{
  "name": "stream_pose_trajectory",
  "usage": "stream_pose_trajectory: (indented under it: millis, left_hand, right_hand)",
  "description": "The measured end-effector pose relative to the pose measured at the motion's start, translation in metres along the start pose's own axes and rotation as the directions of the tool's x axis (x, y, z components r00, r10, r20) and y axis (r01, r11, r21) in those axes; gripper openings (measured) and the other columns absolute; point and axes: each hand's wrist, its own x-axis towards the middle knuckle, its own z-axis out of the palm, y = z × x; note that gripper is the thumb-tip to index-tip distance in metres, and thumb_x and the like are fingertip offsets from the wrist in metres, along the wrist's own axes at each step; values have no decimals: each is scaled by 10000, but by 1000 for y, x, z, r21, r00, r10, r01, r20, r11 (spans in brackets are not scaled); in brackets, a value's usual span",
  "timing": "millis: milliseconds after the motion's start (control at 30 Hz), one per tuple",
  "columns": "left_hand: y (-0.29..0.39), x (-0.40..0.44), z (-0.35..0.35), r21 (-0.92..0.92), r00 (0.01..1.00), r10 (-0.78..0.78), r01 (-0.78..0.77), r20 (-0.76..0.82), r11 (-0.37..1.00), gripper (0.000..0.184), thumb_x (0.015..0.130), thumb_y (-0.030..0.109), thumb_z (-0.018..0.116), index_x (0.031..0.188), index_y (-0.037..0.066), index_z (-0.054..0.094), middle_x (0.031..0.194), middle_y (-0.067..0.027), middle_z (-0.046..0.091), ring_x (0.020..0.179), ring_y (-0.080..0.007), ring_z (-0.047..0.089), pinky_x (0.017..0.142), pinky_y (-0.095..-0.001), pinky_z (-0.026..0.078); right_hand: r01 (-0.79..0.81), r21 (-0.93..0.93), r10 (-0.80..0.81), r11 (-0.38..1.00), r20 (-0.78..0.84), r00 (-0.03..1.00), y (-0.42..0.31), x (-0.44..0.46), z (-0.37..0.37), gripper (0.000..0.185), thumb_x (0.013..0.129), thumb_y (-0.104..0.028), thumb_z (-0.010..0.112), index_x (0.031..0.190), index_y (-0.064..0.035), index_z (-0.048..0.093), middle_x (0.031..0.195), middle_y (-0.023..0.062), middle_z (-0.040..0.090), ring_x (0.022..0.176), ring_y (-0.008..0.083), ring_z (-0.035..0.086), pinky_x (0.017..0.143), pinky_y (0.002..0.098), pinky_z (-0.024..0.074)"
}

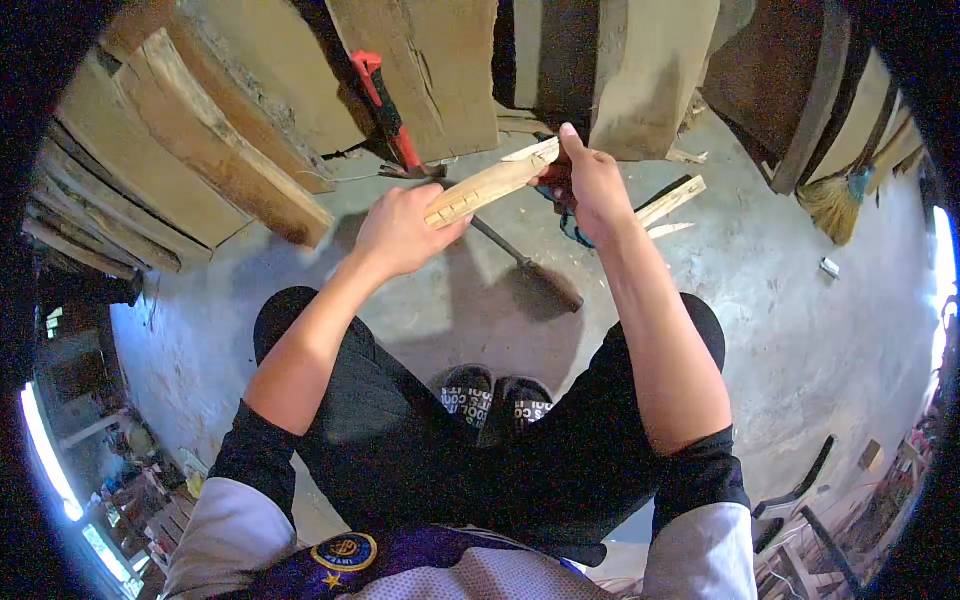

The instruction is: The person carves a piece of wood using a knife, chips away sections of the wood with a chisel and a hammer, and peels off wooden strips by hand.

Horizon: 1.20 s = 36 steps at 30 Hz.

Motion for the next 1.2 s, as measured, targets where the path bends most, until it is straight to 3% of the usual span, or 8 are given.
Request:
stream_pose_trajectory:
  millis: [233,333,433,533,633,767,967,1200]
  left_hand:
    - [-1,-2,7,-5,999,20,-21,-34,1000,370,793,420,679,801,52,638,753,-209,659,740,-406,651,694,-496,518]
    - [-1,-1,6,-22,998,57,-57,-5,998,380,838,429,644,876,52,618,752,-205,658,745,-413,646,694,-503,509]
    - [3,0,0,-214,991,114,-98,68,972,412,928,447,568,1047,54,595,812,-204,662,807,-400,651,730,-446,509]
    - [1,1,10,-354,996,68,-44,56,934,374,992,385,481,1162,59,551,888,-208,666,863,-396,641,769,-430,497]
    - [1,4,26,-395,958,246,-284,-144,874,327,998,306,487,1186,48,555,946,-200,673,891,-347,653,786,-407,493]
    - [11,5,17,-481,987,158,-145,-14,865,259,956,213,570,1113,9,601,927,-165,688,838,-239,679,747,-359,508]
    - [8,7,18,-446,958,286,-257,-3,857,253,917,187,631,1047,-29,652,907,-165,697,809,-232,682,741,-345,522]
    - [12,6,17,-475,969,221,-144,108,868,210,823,133,682,900,-61,669,743,-175,690,646,-206,668,650,-332,528]
  right_hand:
    - [-37,-19,35,999,-62,997,-5,-11,3,479,975,-458,520,911,-1,649,741,75,673,658,167,650,589,272,464]
    - [-47,-39,43,998,-84,996,-5,-10,3,472,978,-451,518,917,-1,646,754,83,681,635,165,645,577,273,467]
    - [-68,-97,61,993,-69,996,-3,-9,-4,459,975,-443,526,901,-11,663,751,80,685,613,149,632,568,272,462]
    - [19,-238,-38,971,-76,996,1,3,-14,422,967,-441,550,844,-48,641,736,65,677,612,140,641,530,237,442]
    - [146,-498,-192,855,-42,980,-3,14,-22,463,967,-429,557,772,-22,654,689,66,666,580,131,622,526,244,448]
    - [221,-496,-192,840,109,975,-5,-1,-4,540,957,-424,566,752,64,674,645,77,650,576,134,597,582,299,486]
    - [279,-686,-231,672,164,959,6,0,2,521,959,-381,567,717,70,665,579,119,630,530,169,622,543,331,499]
    - [343,-767,-255,543,239,937,0,-19,18,493,939,-360,588,704,68,660,572,186,612,526,265,629,558,370,500]
